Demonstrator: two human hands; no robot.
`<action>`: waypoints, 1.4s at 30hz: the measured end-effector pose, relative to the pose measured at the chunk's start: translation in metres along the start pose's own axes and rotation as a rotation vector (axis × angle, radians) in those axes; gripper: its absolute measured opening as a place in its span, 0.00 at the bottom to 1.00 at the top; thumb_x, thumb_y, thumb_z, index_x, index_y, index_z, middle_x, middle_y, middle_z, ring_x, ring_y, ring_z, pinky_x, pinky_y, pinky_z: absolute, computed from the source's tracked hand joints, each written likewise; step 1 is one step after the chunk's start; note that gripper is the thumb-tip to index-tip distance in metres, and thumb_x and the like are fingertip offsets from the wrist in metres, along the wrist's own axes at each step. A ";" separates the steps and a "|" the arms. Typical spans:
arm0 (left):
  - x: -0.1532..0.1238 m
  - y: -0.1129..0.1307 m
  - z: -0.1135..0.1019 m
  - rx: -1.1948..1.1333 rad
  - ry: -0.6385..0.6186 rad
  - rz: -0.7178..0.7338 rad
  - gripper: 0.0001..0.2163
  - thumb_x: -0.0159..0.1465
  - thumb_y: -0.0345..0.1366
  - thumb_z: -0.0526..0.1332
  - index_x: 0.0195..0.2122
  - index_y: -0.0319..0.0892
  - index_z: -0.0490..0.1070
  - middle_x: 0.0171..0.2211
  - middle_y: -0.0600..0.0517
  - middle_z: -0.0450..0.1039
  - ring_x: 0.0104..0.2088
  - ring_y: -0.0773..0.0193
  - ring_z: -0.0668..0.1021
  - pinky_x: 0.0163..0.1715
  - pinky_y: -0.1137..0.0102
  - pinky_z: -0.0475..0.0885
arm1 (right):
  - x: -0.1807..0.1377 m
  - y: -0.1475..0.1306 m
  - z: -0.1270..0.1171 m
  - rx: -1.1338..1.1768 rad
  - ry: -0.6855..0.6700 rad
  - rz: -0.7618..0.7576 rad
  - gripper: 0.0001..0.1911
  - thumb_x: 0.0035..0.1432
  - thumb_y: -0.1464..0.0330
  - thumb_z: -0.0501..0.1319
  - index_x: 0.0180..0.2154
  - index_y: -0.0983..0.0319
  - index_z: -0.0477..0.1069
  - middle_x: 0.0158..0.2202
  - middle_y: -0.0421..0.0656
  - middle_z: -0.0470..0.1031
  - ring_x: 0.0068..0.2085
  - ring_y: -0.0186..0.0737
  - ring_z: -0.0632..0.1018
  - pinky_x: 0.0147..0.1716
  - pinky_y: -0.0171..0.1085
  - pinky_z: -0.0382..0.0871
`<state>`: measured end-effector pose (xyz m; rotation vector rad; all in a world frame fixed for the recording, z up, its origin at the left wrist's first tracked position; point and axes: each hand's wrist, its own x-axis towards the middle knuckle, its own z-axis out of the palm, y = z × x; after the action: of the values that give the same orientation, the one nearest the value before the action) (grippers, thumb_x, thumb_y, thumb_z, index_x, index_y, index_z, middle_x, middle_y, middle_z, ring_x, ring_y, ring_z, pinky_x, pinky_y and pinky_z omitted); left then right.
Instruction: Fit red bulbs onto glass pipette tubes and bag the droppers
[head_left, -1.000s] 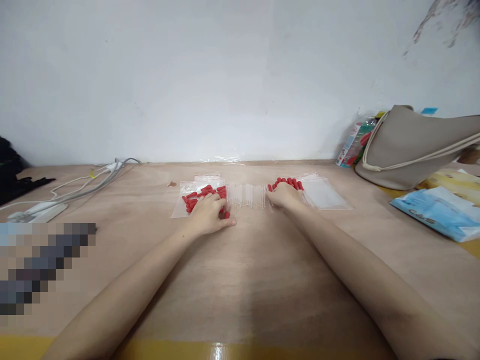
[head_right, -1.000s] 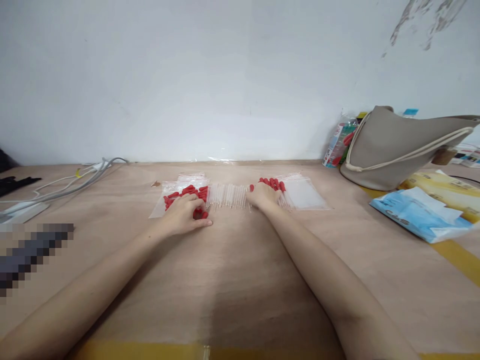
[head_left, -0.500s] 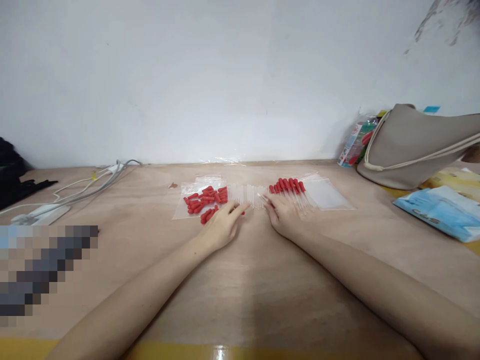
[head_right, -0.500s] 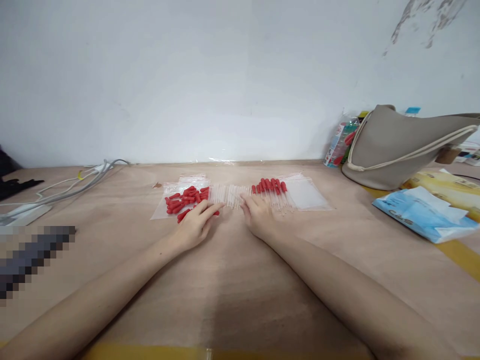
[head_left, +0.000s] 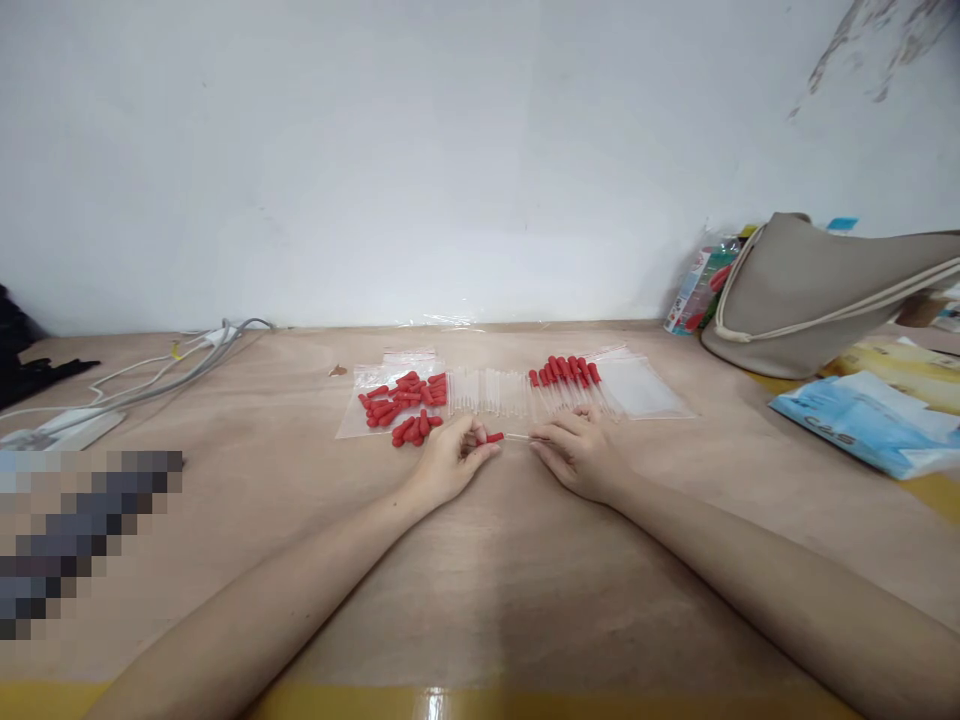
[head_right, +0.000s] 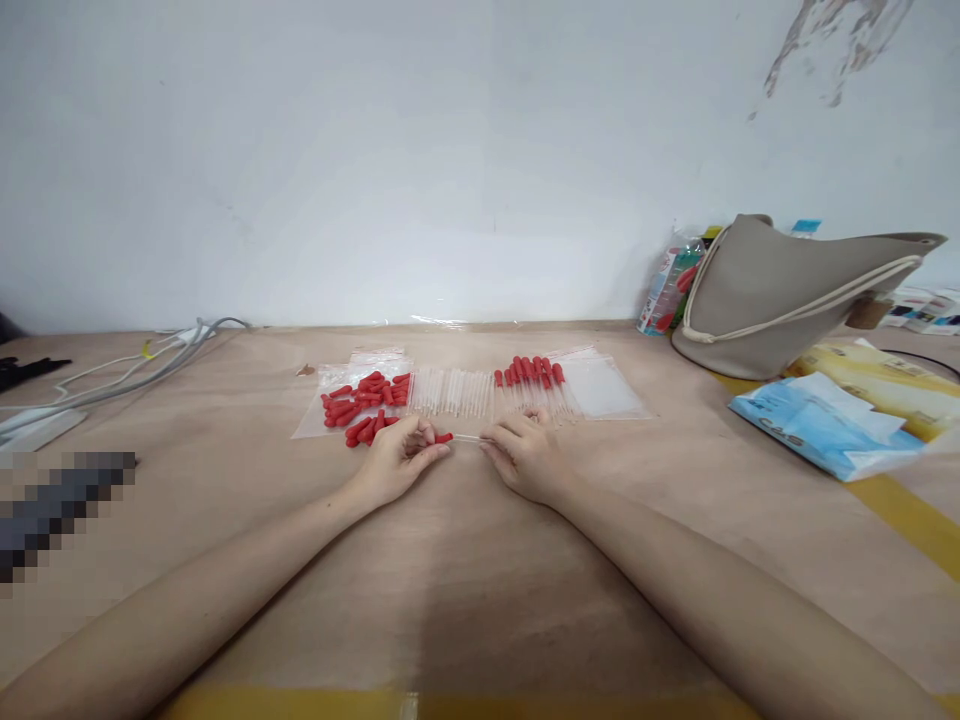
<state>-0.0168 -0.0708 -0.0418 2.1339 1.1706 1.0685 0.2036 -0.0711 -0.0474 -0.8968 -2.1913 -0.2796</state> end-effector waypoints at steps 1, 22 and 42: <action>0.000 -0.001 0.000 -0.001 0.016 0.000 0.08 0.57 0.38 0.60 0.30 0.40 0.63 0.26 0.54 0.68 0.25 0.68 0.73 0.27 0.72 0.71 | 0.000 0.000 0.001 0.006 0.008 -0.012 0.07 0.58 0.69 0.54 0.34 0.61 0.70 0.31 0.41 0.74 0.32 0.34 0.72 0.40 0.40 0.55; 0.001 -0.004 -0.007 0.231 -0.041 0.422 0.06 0.63 0.35 0.56 0.37 0.43 0.72 0.32 0.53 0.76 0.34 0.65 0.76 0.44 0.65 0.67 | 0.003 0.004 0.007 0.147 -0.065 -0.094 0.09 0.60 0.70 0.53 0.37 0.59 0.71 0.32 0.41 0.75 0.31 0.32 0.72 0.38 0.39 0.53; 0.000 0.004 -0.005 0.346 -0.063 0.459 0.07 0.63 0.35 0.54 0.36 0.40 0.70 0.30 0.50 0.75 0.33 0.64 0.75 0.39 0.66 0.69 | 0.011 -0.012 0.003 -0.040 -0.080 -0.137 0.12 0.60 0.70 0.50 0.28 0.62 0.69 0.25 0.41 0.70 0.30 0.34 0.67 0.35 0.37 0.54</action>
<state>-0.0188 -0.0732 -0.0360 2.7793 0.9075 1.0268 0.1885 -0.0728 -0.0413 -0.7929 -2.3329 -0.3601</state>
